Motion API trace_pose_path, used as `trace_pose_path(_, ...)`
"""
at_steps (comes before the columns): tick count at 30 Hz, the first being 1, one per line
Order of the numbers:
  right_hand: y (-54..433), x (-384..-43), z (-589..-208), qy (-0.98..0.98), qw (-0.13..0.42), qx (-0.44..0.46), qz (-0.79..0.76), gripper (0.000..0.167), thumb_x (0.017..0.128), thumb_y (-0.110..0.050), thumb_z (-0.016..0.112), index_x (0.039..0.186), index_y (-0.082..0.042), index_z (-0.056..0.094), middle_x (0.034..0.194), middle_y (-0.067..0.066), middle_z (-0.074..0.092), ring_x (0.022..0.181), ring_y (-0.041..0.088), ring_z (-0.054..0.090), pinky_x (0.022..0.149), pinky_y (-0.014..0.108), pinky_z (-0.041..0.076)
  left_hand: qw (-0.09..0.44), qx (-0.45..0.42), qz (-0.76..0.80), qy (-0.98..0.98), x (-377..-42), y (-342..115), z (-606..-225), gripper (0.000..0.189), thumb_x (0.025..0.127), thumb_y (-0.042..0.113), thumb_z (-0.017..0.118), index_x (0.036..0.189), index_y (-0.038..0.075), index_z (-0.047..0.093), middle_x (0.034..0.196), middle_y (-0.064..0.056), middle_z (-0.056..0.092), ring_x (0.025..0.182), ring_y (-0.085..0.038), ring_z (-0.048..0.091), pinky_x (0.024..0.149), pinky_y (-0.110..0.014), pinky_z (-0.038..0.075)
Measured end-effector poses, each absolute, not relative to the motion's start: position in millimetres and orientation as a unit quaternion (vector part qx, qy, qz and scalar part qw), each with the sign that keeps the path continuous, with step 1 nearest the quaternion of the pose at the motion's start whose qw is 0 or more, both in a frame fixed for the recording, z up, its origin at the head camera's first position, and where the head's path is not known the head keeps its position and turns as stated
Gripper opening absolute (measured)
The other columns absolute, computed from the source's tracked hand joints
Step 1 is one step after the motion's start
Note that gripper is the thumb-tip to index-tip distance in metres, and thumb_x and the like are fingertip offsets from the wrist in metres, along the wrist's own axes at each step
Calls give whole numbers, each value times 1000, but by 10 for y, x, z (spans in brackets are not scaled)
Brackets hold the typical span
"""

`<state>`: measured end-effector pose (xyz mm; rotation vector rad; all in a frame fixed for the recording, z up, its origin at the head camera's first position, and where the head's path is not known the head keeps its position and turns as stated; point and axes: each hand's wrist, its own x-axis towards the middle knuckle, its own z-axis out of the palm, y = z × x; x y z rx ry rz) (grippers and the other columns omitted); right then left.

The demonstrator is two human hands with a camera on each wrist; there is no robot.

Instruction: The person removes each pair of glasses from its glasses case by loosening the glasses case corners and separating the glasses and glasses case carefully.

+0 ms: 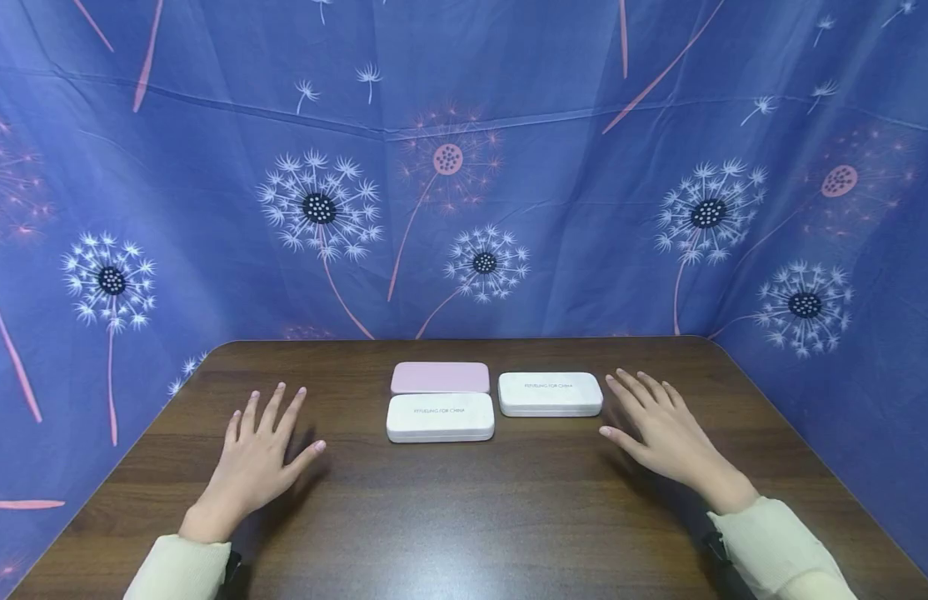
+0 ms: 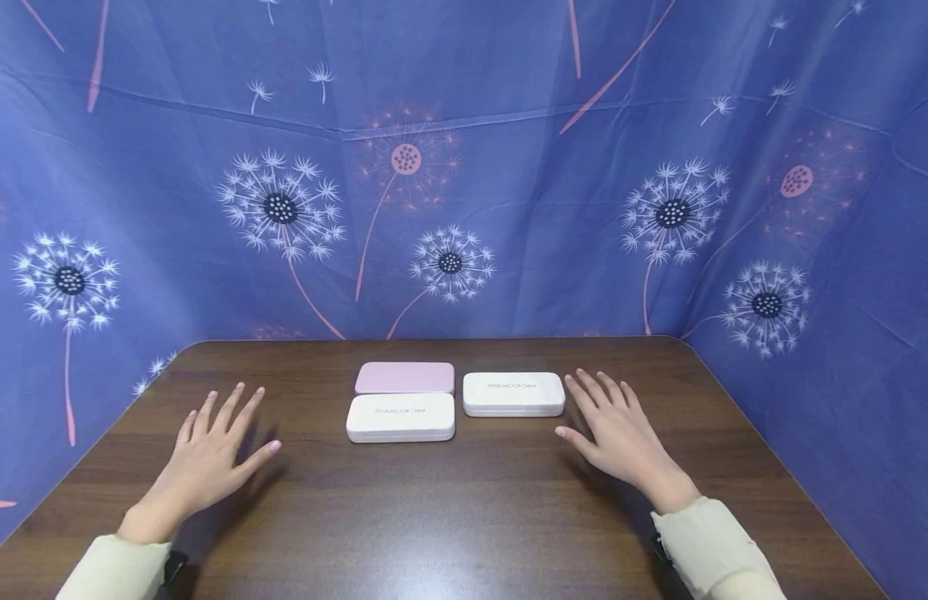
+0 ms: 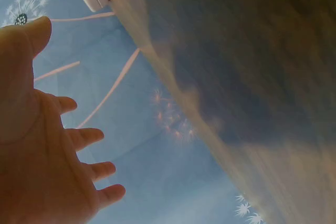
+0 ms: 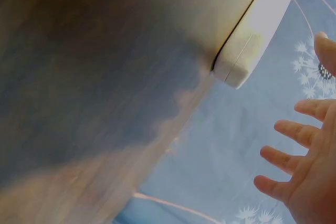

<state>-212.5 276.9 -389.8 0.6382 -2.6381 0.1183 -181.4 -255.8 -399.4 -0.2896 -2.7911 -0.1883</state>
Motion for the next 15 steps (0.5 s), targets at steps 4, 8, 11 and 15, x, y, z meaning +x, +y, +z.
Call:
trace_pose_path(4,2688,-2170,-3893,-938,236,253,32,71,81,-46,61,135,-5,42,137,17,43,123,40,38,98,58,27,163,-110,-59,-979,-1844,-2514,-3996,81,84,58,49,147,21,15,149,-19,22,132,-50,16,102,-64,14)
trace_pose_path(8,2593,-2207,-3889,-928,254,272,29,69,79,-44,63,132,-3,46,130,17,50,118,38,44,97,55,30,165,-116,-49,-978,-1870,-2466,-3997,78,84,58,51,145,18,24,147,-19,25,131,-49,20,102,-63,17)
trace_pose_path(11,2522,-2229,-3892,-924,259,281,26,67,80,-42,63,131,-3,47,126,16,53,115,36,47,97,52,31,161,-121,-43,-979,-1881,-2431,-3998,76,83,57,52,143,15,28,146,-19,28,130,-49,22,101,-63,20)
trace_pose_path(15,2430,-2240,-3895,-921,258,291,15,64,82,-42,62,131,-5,46,124,13,55,113,32,49,97,51,32,153,-128,-36,-979,-1893,-2383,-4005,76,84,56,52,142,13,30,145,-20,30,130,-49,25,100,-64,24)
